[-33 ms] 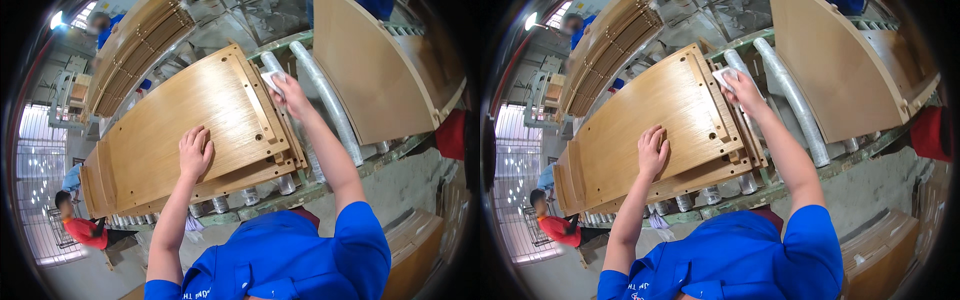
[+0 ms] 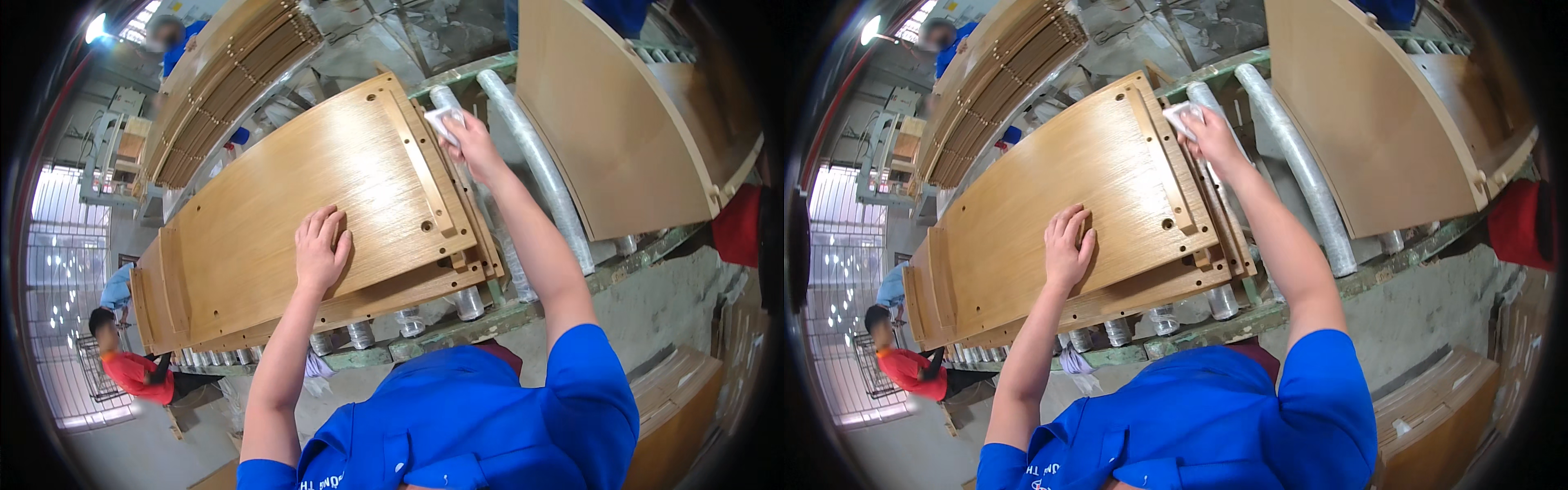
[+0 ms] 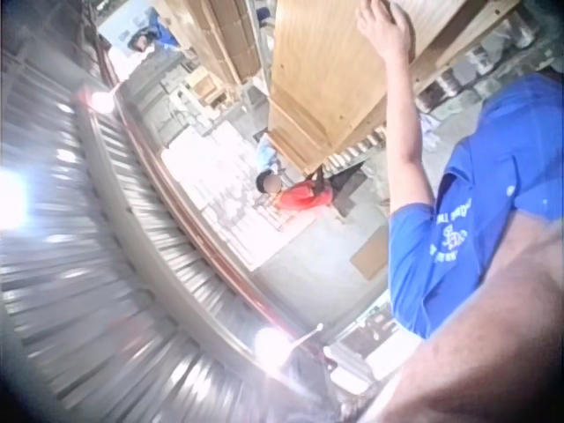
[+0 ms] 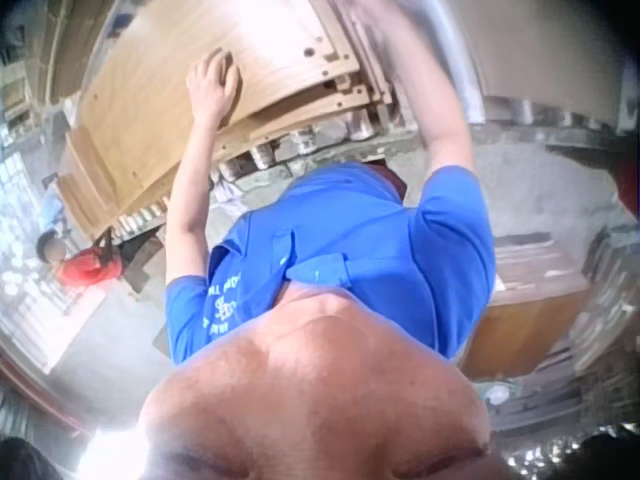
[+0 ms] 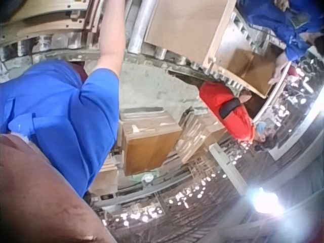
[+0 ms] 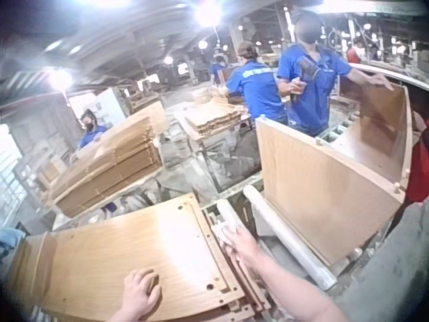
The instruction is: The person wipes the surface of a large wooden panel with a white cloth, moving along its edges and flat areas. The person then moves to another panel and repeats the wiping process, handling the cloth with both hands.
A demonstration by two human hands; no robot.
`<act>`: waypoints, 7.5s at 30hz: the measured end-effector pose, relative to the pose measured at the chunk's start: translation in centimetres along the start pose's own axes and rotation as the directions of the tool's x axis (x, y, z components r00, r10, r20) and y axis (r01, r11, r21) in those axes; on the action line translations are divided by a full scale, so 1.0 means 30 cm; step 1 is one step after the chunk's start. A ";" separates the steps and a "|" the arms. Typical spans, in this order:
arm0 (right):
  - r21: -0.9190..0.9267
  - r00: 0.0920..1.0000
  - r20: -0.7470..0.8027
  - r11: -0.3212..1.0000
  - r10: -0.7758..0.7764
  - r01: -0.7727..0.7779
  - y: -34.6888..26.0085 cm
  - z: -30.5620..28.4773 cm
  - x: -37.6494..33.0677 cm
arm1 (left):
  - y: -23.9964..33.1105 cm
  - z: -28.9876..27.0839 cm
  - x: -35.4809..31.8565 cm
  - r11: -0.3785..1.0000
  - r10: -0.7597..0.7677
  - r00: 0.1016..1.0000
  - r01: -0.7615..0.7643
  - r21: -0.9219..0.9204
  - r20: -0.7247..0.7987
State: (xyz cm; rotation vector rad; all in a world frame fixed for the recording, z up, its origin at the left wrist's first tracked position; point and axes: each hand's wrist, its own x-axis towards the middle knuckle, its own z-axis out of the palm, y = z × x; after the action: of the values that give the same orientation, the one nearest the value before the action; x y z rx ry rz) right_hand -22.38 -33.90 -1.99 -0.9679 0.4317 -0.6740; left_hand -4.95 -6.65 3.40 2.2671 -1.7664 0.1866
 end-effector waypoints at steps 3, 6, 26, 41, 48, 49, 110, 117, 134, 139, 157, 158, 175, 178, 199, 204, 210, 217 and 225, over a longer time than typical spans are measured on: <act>-0.395 0.947 -0.090 0.884 -0.309 0.251 0.034 0.035 0.239 | 0.000 -0.001 0.008 1.000 0.002 1.000 -0.002 -0.031 -0.023; -0.814 0.841 -0.062 0.515 -0.538 0.269 0.000 0.023 0.384 | 0.006 0.005 0.034 0.996 0.003 1.000 -0.006 -0.085 -0.026; -0.995 0.949 -0.029 0.097 -0.313 0.002 -0.015 0.129 0.577 | -0.027 -0.008 0.004 0.992 -0.089 0.996 0.090 -0.093 0.016; -0.995 0.946 0.049 0.069 -0.320 0.075 -0.021 0.092 0.344 | -0.028 0.002 -0.002 0.992 -0.091 0.996 0.090 -0.094 -0.005; -0.987 0.966 0.060 0.129 -0.252 0.095 -0.017 0.077 0.137 | -0.034 0.005 -0.017 0.993 -0.090 0.996 0.087 -0.085 -0.024; -0.982 0.962 0.069 0.150 -0.264 0.112 -0.020 0.069 0.112 | -0.032 0.005 -0.016 0.993 -0.083 0.996 0.080 -0.085 -0.031; -0.131 0.984 0.111 0.984 0.137 -0.122 0.508 1.367 -0.296 | -1.269 -0.744 -1.077 0.816 -0.457 0.623 0.578 -0.021 -0.635; -0.753 0.903 0.231 0.522 -0.361 0.401 0.768 1.927 0.143 | -1.451 -0.651 -1.099 0.790 -0.485 0.769 0.589 0.168 -0.416; -0.961 0.881 0.276 -0.099 -0.383 0.258 0.877 2.344 0.192 | -1.481 -0.673 -1.152 0.760 -0.490 0.752 0.616 0.205 -0.441; -0.922 0.785 0.358 -0.056 -0.506 0.384 0.898 2.284 0.013 | -1.484 -0.658 -1.138 0.772 -0.470 0.764 0.599 0.214 -0.442; -0.589 0.890 0.359 0.671 -0.281 0.450 0.938 2.146 -0.319 | -1.501 -0.693 -1.135 0.805 -0.428 0.861 0.502 0.318 -0.276; -0.589 0.923 0.326 0.721 -0.203 0.366 0.934 2.139 -0.262 | -1.503 -0.696 -1.143 0.808 -0.422 0.859 0.502 0.309 -0.290; -0.916 0.938 0.043 0.361 -0.343 0.174 0.893 2.256 0.378 | -1.499 -0.683 -1.126 0.826 -0.416 0.866 0.487 0.282 -0.279; -0.921 0.927 0.042 0.345 -0.372 0.180 0.897 2.252 0.407 | -1.500 -0.681 -1.118 0.828 -0.422 0.866 0.489 0.274 -0.270; -0.957 0.937 0.089 0.231 -0.338 0.174 0.914 2.272 0.431 | -1.501 -0.683 -1.121 0.826 -0.447 0.849 0.513 0.233 -0.281; -0.960 0.943 0.060 0.239 -0.328 0.145 0.897 2.272 0.427 | -1.495 -0.691 -1.115 0.821 -0.450 0.851 0.513 0.252 -0.270; -0.966 0.973 0.021 0.248 -0.228 0.079 0.881 2.284 0.424 | -1.496 -0.690 -1.123 0.825 -0.456 0.845 0.519 0.225 -0.279; -0.961 0.983 -0.017 0.275 -0.184 0.035 0.857 2.278 0.442 | -1.494 -0.691 -1.122 0.823 -0.470 0.837 0.530 0.203 -0.279; -0.980 0.972 -0.023 0.197 -0.234 0.024 0.872 2.280 0.470 | -1.494 -0.689 -1.115 0.819 -0.470 0.833 0.535 0.206 -0.292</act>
State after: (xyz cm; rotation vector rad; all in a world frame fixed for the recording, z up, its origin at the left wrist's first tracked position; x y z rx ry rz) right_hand 38.22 7.98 9.70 -2.2539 1.0194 -0.5895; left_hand 31.11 40.51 8.92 2.6941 -1.0181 0.5959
